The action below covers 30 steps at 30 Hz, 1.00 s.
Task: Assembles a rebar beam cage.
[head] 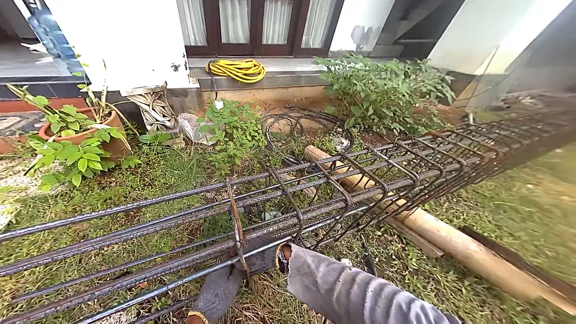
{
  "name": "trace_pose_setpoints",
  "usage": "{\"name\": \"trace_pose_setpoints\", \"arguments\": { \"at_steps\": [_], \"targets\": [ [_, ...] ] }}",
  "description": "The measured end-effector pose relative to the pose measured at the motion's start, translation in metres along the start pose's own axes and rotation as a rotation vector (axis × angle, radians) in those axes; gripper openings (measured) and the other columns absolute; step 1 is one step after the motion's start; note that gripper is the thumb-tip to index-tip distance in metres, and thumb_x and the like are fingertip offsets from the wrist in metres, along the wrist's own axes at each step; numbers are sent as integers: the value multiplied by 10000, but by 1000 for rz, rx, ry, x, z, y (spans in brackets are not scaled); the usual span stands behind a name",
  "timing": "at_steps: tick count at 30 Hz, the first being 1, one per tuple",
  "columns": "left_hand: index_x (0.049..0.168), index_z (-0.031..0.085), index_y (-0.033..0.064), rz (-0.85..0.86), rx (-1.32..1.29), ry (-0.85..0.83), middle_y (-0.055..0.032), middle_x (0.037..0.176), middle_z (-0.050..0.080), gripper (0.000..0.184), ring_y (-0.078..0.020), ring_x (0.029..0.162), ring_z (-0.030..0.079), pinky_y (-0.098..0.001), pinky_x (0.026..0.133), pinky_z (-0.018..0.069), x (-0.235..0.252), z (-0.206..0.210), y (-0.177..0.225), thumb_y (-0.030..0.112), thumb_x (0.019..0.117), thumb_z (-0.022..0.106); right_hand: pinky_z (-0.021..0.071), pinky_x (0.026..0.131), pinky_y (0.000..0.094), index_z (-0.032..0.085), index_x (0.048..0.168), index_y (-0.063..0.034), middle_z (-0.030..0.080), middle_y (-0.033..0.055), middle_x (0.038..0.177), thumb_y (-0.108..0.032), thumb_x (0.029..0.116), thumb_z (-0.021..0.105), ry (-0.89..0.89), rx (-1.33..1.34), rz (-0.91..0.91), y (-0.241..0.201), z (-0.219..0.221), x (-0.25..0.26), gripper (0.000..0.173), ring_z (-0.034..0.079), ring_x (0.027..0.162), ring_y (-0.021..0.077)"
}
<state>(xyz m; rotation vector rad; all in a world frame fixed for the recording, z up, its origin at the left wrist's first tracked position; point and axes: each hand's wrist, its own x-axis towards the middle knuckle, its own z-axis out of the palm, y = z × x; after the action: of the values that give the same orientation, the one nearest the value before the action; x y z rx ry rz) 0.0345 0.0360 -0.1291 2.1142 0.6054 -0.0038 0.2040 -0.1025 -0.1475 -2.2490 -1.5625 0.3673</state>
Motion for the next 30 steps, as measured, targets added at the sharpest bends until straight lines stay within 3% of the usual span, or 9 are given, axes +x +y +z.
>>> {"name": "trace_pose_setpoints", "arguments": {
  "at_steps": [1,2,5,8,13,16,18,27,30],
  "targets": [
    [1331,644,188,-7,29,12,-43,1216,711,468,-168,1182,654,-478,1053,505,0,1,0,498,1031,461,470,1061,337,550,1292,195,599,352,1296,-156,1098,440,-203,60,113,-24,-27,6,416,611,1223,364],
    [1314,655,181,-15,53,27,-50,1210,714,471,-179,1183,656,-485,1056,504,0,3,1,499,1037,445,553,920,408,614,1177,176,656,353,1137,-229,1038,515,-193,117,-99,-19,-36,17,440,670,1055,388],
    [1297,666,141,-49,81,71,-87,1194,720,477,-222,1178,663,-503,1056,498,-4,6,7,467,1067,403,417,1096,576,586,1335,71,604,293,1342,-265,1045,559,-449,40,184,-105,-100,22,445,570,1275,413],
    [1294,651,49,-38,78,47,-179,1198,698,441,-309,1177,652,-532,1040,476,-21,-5,27,355,1103,396,429,1028,675,597,1290,83,610,329,1296,-264,1028,565,-468,-142,200,-101,-89,22,437,572,1248,491],
    [1242,681,109,-42,127,62,-110,1112,725,486,-252,1106,682,-508,1007,515,-2,8,4,457,1083,382,469,1013,642,617,1276,46,650,289,1235,-315,1050,520,-488,34,264,-75,-67,17,437,628,1183,433],
    [1241,682,100,-54,164,37,-130,1133,716,519,-276,1118,674,-520,1010,507,-3,6,5,477,1082,363,594,726,499,651,1145,-27,701,160,915,-497,1074,394,-450,368,503,-57,-41,4,541,710,765,279],
    [1274,672,89,-56,188,27,-149,1186,707,536,-294,1170,658,-525,1046,487,-5,5,8,478,1087,354,584,641,428,619,1162,-61,671,109,822,-543,1079,373,-487,598,564,-53,-37,-3,548,680,669,225],
    [1302,655,94,-69,269,6,-155,1211,705,577,-314,1171,664,-548,1025,495,-18,5,19,516,1078,330,532,774,530,675,1011,-14,663,170,890,-347,1061,436,-277,406,243,-38,-24,-19,413,666,835,302],
    [1215,689,98,-55,403,96,-157,986,744,499,-361,985,719,-592,895,538,-24,14,22,475,1066,397,547,761,510,682,1024,-33,670,152,884,-361,1066,415,-239,470,266,-31,-16,-29,425,672,804,279]
  ]
}}
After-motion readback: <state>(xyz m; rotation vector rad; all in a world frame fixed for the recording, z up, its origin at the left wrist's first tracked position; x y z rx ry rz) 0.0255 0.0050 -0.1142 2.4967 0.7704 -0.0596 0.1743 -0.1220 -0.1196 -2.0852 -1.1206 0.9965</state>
